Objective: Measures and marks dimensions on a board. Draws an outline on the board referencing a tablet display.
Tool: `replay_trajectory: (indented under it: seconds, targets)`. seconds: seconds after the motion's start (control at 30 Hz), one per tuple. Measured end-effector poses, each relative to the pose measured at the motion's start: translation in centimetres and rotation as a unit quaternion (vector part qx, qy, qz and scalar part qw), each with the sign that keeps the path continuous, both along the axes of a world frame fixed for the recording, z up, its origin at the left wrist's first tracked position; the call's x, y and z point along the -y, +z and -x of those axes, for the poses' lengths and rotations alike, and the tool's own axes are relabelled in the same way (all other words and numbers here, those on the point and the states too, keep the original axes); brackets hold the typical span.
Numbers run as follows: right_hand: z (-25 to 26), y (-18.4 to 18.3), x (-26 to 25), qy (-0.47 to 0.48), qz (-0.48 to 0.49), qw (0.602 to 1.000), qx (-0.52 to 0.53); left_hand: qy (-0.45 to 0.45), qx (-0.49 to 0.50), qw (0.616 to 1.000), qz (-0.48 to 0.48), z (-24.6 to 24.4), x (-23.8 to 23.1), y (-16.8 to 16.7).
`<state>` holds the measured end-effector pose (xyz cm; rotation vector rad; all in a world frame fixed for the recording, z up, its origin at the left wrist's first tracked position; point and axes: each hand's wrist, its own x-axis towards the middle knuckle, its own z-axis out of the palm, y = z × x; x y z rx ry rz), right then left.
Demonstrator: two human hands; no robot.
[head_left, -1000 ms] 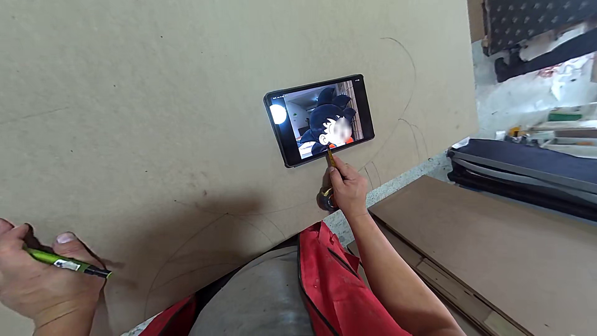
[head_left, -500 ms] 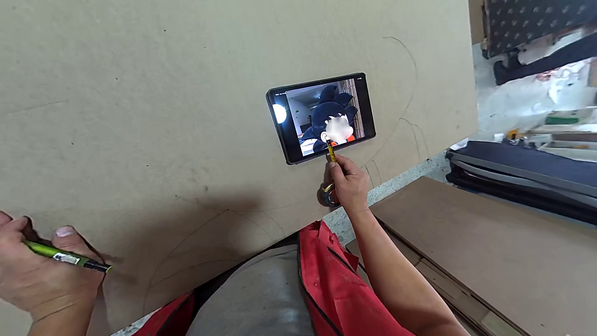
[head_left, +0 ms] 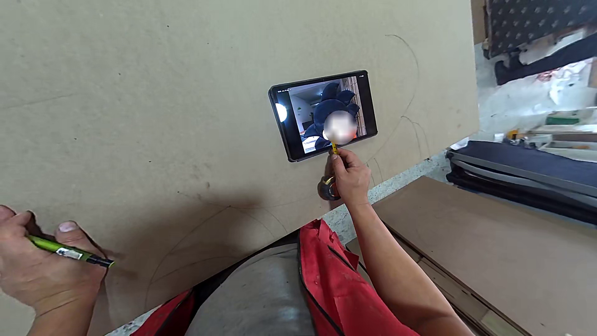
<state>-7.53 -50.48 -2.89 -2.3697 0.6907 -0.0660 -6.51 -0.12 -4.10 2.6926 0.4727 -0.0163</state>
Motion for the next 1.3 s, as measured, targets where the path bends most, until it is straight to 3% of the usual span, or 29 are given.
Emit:
replay_trajectory:
  seconds: [1.3]
  targets:
    - [-0.4,0.0,-0.3,-0.009,0.022,1.0,-0.001,0.026,-0.022,0.999,0.001,-0.2,1.4,1.0]
